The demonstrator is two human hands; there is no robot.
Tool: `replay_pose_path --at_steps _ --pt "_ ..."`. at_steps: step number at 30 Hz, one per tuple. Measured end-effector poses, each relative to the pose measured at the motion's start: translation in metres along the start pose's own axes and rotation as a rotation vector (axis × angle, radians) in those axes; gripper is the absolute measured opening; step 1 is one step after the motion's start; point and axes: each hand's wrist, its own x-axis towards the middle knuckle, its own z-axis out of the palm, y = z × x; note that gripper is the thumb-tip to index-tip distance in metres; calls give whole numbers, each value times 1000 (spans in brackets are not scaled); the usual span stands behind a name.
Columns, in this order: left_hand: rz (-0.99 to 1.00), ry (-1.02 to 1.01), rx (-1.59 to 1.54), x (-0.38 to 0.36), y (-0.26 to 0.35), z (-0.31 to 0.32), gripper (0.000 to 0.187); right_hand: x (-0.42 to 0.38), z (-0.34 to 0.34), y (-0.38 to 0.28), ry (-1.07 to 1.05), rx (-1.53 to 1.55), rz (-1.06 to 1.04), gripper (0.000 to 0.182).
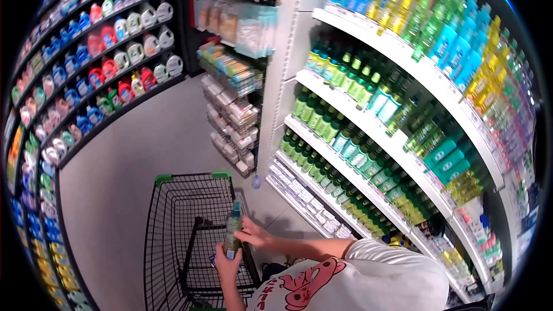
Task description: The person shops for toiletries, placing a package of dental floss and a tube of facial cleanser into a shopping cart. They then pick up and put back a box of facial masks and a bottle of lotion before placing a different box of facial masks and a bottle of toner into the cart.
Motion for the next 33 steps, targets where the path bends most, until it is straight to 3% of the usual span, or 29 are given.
replay_pose_path --at_steps 1,2,4,6,8,9,12,15,18,21,23,26,27,30,31,33 --pt "55 -42 26 9 22 9 50 3 -12 -3 86 -41 -129 38" --pt "107 -82 51 14 41 19 53 3 -27 -10 234 -16 -71 30" --pt "93 -213 104 19 76 42 64 -10 -64 -52 282 -7 64 30" --pt "246 -340 -102 20 103 69 72 -29 -90 -88 398 16 18 30" --pt "252 -511 -263 15 122 98 75 -48 -128 -98 398 -52 23 33" --pt "131 -684 -568 15 117 121 70 -57 -147 -98 423 -83 49 29" --pt "-254 -1057 -850 12 152 145 46 -93 -170 -129 511 -45 68 29" --pt "-204 -1150 -807 4 175 163 45 -124 -183 -148 622 -99 75 30" --pt "-329 -1239 -881 1 188 176 43 -144 -209 -140 725 -133 25 39" --pt "-331 -1358 -808 2 200 183 43 -163 -226 -159 804 -202 70 40" --pt "-258 -1429 -754 6 210 188 43 -172 -227 -179 902 -154 -30 40" --pt "63 -1297 -566 4 225 200 43 -188 -233 -212 843 -216 -73 45" --pt "211 -1151 -447 1 231 204 45 -189 -223 -228 879 -150 -99 40" --pt "766 -641 42 -3 263 200 49 -195 -237 -231 1042 -819 -159 34" --pt "834 -585 73 -1 264 201 53 -197 -234 -237 1058 -475 -101 28" --pt "805 -637 74 -2 273 197 56 -204 -232 -241 1055 -388 -125 24"
